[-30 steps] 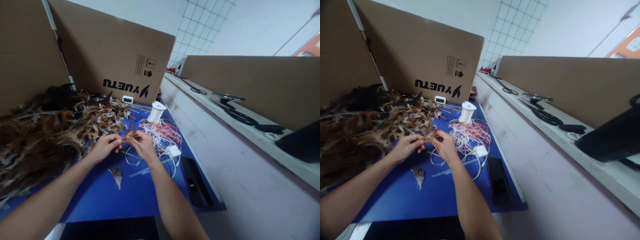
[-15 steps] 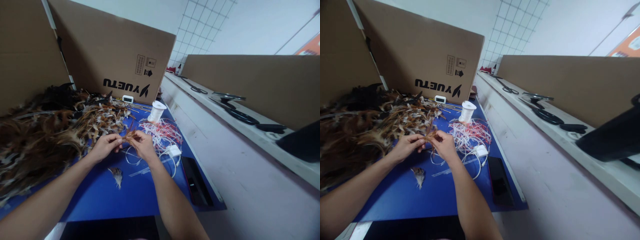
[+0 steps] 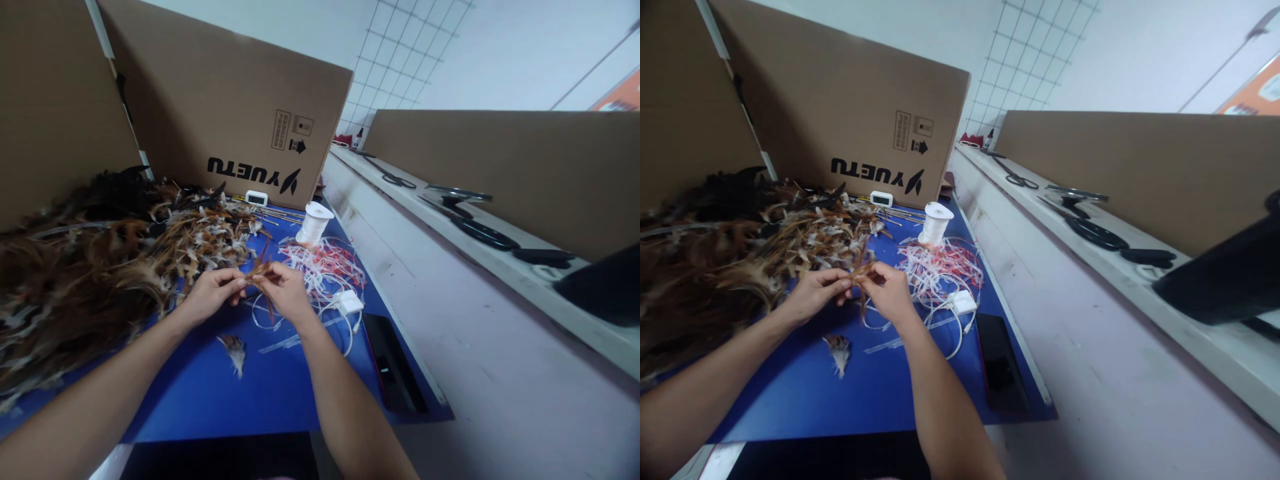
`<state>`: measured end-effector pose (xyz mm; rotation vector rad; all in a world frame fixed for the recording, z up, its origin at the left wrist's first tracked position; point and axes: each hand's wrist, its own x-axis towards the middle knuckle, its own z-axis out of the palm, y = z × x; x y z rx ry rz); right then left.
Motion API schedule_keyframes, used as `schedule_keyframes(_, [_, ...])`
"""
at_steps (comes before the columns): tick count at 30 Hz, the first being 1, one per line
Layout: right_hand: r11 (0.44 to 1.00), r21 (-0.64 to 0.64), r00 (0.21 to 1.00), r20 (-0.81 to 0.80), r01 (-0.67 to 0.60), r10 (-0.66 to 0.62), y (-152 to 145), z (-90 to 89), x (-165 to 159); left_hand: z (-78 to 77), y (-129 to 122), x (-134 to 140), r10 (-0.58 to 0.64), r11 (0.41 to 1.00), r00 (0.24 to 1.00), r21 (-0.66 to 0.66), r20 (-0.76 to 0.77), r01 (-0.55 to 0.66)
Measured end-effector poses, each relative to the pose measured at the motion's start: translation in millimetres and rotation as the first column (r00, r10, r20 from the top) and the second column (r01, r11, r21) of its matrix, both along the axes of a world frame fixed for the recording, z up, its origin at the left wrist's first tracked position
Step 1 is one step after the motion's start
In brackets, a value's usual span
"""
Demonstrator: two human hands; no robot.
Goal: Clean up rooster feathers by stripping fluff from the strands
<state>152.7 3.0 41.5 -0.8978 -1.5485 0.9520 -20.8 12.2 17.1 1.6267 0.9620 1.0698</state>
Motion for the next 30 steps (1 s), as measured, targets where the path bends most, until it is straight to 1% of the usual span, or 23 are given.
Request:
schedule_keyframes(5, [1.0,-0.006,1.0,-0.009,-0.015,0.015,0.0,0.3,0.3,-0.2,0.8,0.2,-0.005,1.0,1.0,0.002,-0.012,0.005])
schedule_keyframes(11, [1.0,0.008,1.0,0.013,0.003,-0.003,-0.1,-0.1,0.1,-0.2,0.9,-1.5,-0.01,1.0,0.999,0.022,-0.041,0.011])
schedule_keyframes(16, [0.999,-0.034,1.0,0.018,0.014,-0.013,0.7,-2.6,-0.5,-3.0,1.5,-2.0,-0.012,1.0,1.0,0.014,-0.025,0.013])
schedule_keyframes(18, [0.999,-0.053,1.0,-0.024,0.01,-0.012,0.1,-1.3,-0.8,-2.6,1.0,-1.8,-0.006,1.0,1.0,0.005,-0.012,0.006])
schedule_keyframes(22, [0.995,-0.104,0.98,-0.198,0.015,-0.035,-0.8,4.8,1.0,-0.2,0.1,-1.6,-0.012,1.0,0.999,0.023,-0.036,0.013])
schedule_keyframes(26, [0.986,-0.135,0.942,-0.308,0.096,-0.134,3.5,8.9,8.4,1.0,0.1,-1.3,-0.011,1.0,0.999,0.026,-0.048,0.012])
schedule_keyframes(30, [0.975,-0.158,0.903,-0.376,0.158,-0.208,8.7,9.5,16.2,1.1,-0.1,-0.6,-0.013,1.0,1.0,0.007,0.001,0.013])
